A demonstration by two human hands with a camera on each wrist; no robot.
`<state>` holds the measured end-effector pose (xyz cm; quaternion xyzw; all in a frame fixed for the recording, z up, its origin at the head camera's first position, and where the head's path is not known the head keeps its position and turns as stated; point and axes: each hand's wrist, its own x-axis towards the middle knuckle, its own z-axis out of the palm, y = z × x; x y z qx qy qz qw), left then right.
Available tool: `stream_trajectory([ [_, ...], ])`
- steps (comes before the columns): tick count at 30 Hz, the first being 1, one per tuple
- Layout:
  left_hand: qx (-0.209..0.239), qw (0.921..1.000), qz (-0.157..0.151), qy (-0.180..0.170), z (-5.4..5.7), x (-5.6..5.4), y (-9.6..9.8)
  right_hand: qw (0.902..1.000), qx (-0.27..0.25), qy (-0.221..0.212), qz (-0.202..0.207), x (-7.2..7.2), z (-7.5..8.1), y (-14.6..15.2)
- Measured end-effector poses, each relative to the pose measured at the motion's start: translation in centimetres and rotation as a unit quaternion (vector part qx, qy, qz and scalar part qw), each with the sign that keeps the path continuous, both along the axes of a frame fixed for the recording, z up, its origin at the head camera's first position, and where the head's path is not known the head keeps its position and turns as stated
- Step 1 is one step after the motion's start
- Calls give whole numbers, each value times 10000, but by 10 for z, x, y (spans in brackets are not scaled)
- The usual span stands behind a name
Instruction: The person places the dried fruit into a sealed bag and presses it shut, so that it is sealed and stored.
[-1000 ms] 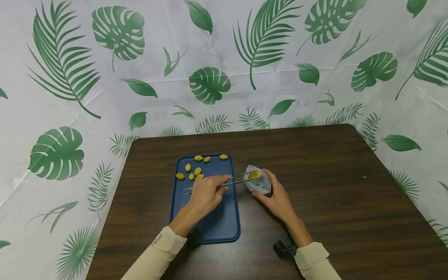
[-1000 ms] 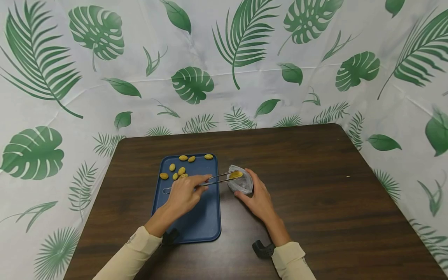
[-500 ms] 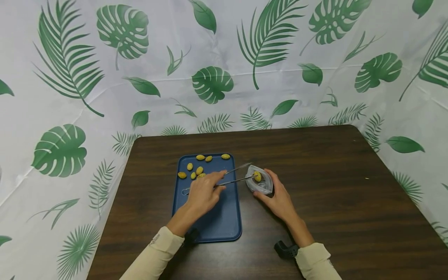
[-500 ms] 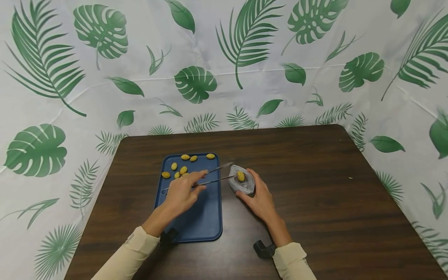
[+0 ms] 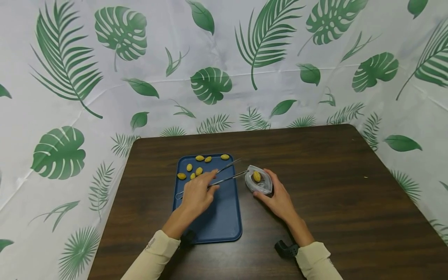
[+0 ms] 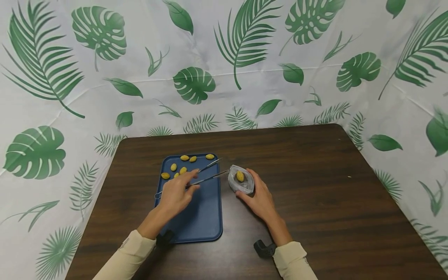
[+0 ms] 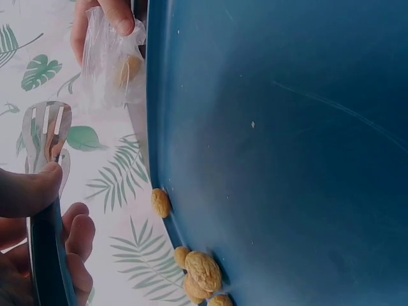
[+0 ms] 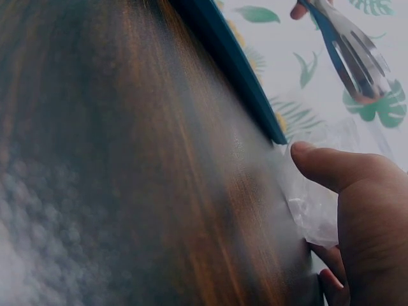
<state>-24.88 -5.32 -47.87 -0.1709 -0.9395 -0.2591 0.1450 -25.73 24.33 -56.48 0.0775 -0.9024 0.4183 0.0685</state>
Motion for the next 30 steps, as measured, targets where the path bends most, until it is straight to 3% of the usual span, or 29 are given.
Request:
stream_trajectory([
  [14, -34, 9996, 67, 290, 3, 7, -9, 10000, -10, -24, -8, -1, -1, 0],
  [30, 32, 9992, 244, 307, 1, 9, -20, 10000, -14, -34, -2, -1, -3, 0],
])
